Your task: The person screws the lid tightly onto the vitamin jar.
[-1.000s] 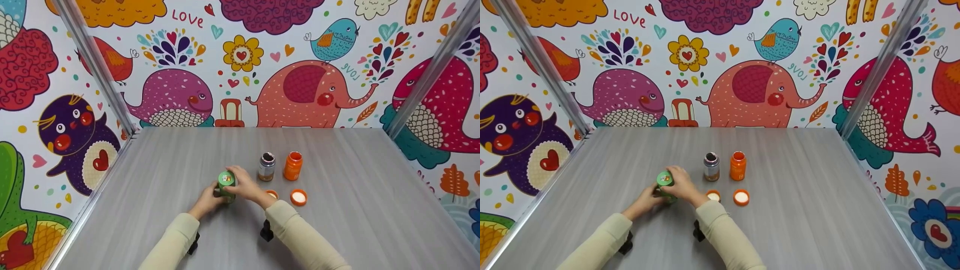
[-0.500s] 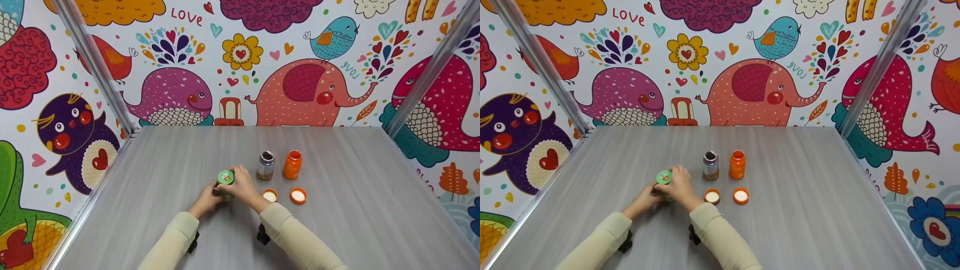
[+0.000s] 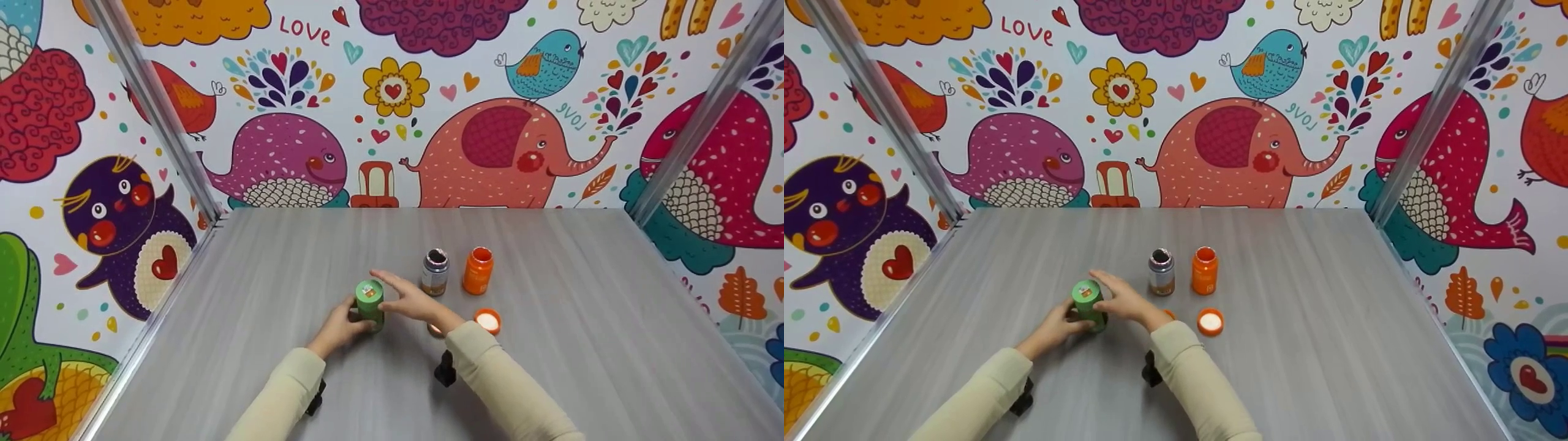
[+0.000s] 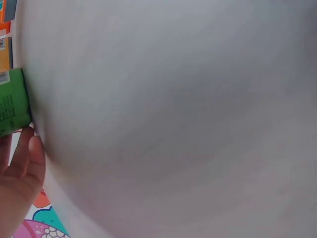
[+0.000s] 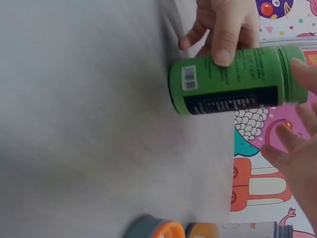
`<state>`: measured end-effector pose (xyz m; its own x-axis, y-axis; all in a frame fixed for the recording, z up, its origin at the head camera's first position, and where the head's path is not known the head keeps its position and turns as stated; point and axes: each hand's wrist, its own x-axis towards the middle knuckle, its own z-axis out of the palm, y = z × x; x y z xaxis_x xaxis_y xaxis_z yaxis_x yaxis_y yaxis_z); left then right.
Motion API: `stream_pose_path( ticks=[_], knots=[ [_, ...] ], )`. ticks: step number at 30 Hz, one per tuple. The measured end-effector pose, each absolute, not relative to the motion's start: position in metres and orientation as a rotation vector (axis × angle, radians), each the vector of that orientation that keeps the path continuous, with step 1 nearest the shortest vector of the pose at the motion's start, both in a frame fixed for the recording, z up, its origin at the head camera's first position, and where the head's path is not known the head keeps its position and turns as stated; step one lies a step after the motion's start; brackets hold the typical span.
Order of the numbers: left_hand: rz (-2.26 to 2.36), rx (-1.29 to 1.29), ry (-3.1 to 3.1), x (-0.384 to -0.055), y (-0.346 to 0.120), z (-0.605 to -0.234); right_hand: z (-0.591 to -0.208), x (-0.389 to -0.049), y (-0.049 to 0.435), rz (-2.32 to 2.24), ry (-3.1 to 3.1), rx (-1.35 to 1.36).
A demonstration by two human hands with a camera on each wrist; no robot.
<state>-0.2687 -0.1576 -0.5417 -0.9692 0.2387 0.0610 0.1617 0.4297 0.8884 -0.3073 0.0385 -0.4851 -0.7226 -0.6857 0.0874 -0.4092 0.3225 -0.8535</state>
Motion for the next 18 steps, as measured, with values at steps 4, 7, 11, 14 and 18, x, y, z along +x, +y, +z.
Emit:
stream_pose_path(
  ticks=[4,7,11,14,18],
  knots=[
    [1.571,0.362,2.612,-0.2691,-0.1581,-0.5421,-0.4846,-0.3098,0.0393,-1.282,2.308,-1.075],
    [1.565,0.358,2.619,-0.2690,-0.1580,-0.5422,-0.4871,-0.3096,0.0382,-1.256,2.370,-1.122],
    [1.559,0.353,2.621,-0.2685,-0.1576,-0.5426,-0.4897,-0.3071,0.0357,-1.260,2.458,-1.121],
    [1.570,0.359,2.608,-0.2690,-0.1572,-0.5424,-0.4907,-0.3056,0.0337,-1.275,2.511,-1.108],
    [1.590,0.375,2.600,-0.2702,-0.1569,-0.5424,-0.4922,-0.3047,0.0310,-1.274,2.545,-1.071]
  ],
)
